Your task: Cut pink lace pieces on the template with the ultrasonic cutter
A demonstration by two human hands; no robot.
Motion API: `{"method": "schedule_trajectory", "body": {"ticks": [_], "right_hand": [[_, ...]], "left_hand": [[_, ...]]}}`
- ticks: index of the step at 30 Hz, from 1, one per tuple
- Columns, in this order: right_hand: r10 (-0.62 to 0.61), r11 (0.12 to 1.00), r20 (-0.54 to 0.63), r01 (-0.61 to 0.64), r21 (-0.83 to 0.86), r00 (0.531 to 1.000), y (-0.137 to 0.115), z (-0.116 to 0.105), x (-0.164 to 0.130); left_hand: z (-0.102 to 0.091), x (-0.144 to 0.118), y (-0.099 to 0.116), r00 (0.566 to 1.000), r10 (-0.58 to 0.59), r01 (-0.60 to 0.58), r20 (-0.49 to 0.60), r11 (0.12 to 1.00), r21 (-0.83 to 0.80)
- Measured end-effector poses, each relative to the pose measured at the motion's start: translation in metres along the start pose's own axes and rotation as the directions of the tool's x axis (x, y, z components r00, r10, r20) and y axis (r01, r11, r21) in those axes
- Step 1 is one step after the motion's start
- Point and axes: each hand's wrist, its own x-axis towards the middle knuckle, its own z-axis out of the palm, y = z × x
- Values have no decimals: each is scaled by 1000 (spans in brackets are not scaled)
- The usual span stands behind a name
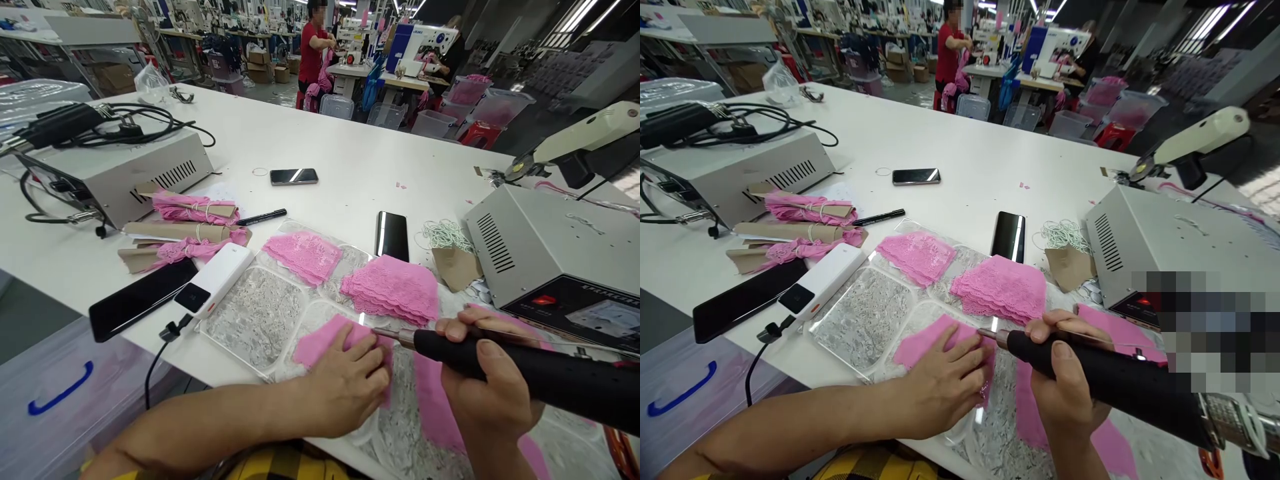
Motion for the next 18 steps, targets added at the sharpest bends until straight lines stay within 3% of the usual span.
{"method": "schedule_trajectory", "body": {"ticks": [18], "right_hand": [[35, 999, 52, -35, 5, 998, 3, -1, 4]], "left_hand": [[-1, 0, 0, 1000, 4, -4, 1, 1000, -23]]}}
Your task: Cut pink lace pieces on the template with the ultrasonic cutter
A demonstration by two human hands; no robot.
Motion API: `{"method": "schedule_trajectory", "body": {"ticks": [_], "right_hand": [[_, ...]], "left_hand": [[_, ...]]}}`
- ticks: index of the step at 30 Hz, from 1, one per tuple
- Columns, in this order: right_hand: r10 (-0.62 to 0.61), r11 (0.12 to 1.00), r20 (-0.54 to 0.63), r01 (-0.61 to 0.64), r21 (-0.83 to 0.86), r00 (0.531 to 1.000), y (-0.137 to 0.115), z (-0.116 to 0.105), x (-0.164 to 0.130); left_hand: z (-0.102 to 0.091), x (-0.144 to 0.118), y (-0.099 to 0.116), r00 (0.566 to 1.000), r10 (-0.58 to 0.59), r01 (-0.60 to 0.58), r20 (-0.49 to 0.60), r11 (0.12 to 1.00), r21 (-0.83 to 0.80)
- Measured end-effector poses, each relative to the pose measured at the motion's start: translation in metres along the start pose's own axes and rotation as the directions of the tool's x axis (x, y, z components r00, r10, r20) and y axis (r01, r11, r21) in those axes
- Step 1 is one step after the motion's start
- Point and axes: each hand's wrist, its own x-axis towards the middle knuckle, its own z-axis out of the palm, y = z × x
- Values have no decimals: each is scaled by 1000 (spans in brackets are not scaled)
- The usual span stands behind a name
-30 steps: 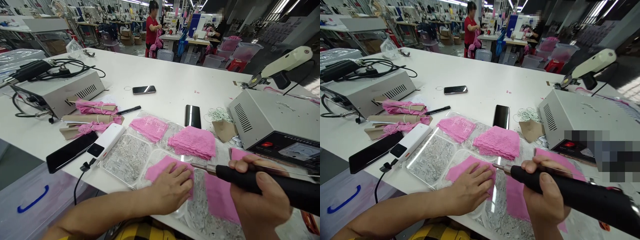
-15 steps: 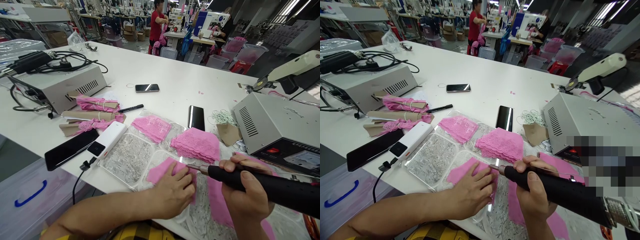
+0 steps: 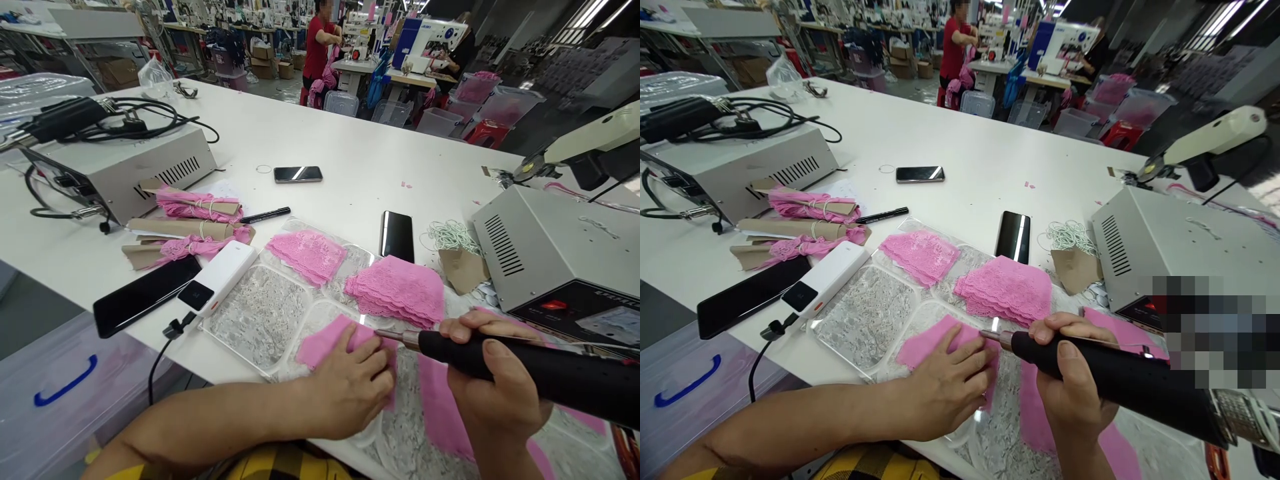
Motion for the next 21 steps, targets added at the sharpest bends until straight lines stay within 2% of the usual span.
{"method": "schedule_trajectory", "body": {"ticks": [6, 12, 21], "right_hand": [[10, 999, -12, -9, 37, 1000, -3, 9, 2], [1, 998, 67, -6, 62, 998, 1, 23, -1], [-5, 999, 86, 1, 53, 996, 4, 25, -4]], "left_hand": [[2, -1, 0, 1000, 10, -9, -24, 1000, 16], [4, 1, 0, 998, 6, -6, -59, 1000, 8], [0, 3, 0, 999, -4, 4, -50, 1000, 7]]}}
